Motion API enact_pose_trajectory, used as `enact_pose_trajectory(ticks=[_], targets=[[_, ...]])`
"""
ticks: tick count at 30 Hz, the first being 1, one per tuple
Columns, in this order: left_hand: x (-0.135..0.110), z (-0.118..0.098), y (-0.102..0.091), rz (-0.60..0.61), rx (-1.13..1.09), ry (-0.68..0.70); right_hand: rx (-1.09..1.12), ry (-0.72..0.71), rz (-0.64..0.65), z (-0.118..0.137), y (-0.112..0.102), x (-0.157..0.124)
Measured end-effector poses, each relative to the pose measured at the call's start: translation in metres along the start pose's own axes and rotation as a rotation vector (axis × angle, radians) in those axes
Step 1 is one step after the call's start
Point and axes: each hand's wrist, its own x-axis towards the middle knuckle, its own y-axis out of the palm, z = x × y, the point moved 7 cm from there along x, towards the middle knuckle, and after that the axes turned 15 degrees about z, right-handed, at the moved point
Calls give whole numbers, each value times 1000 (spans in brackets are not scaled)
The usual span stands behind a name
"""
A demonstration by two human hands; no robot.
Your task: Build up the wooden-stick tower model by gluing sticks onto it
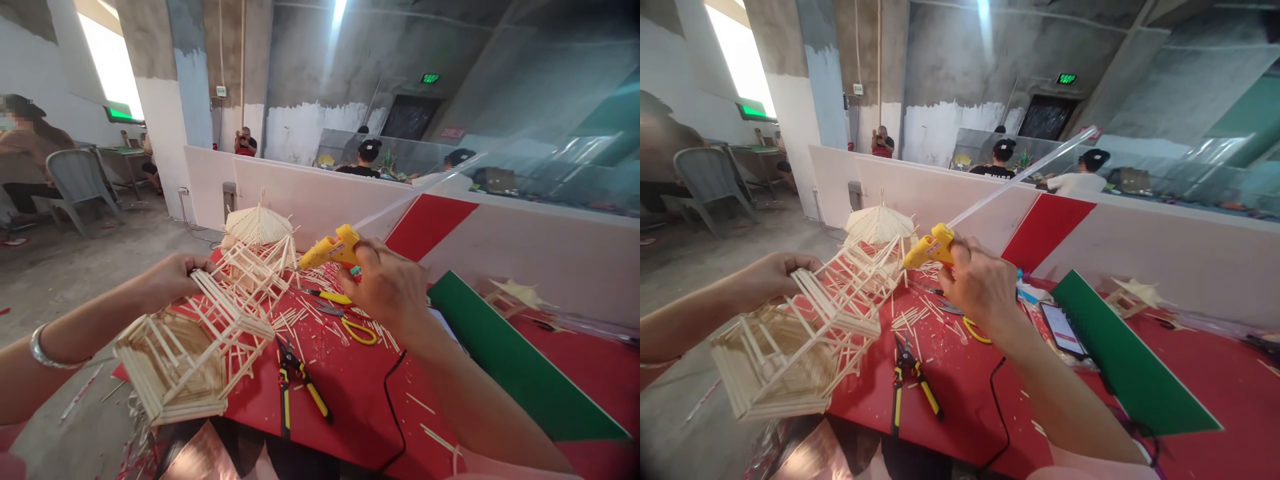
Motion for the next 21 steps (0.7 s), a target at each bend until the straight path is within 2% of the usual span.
enact_pose_trajectory(ticks=[6, 21], targets=[[-5, -3, 2, 2, -57, -55, -8, -1, 25, 5, 7, 1], [1, 6, -1, -10, -108, -65, -32, -38, 11, 6, 10, 3]])
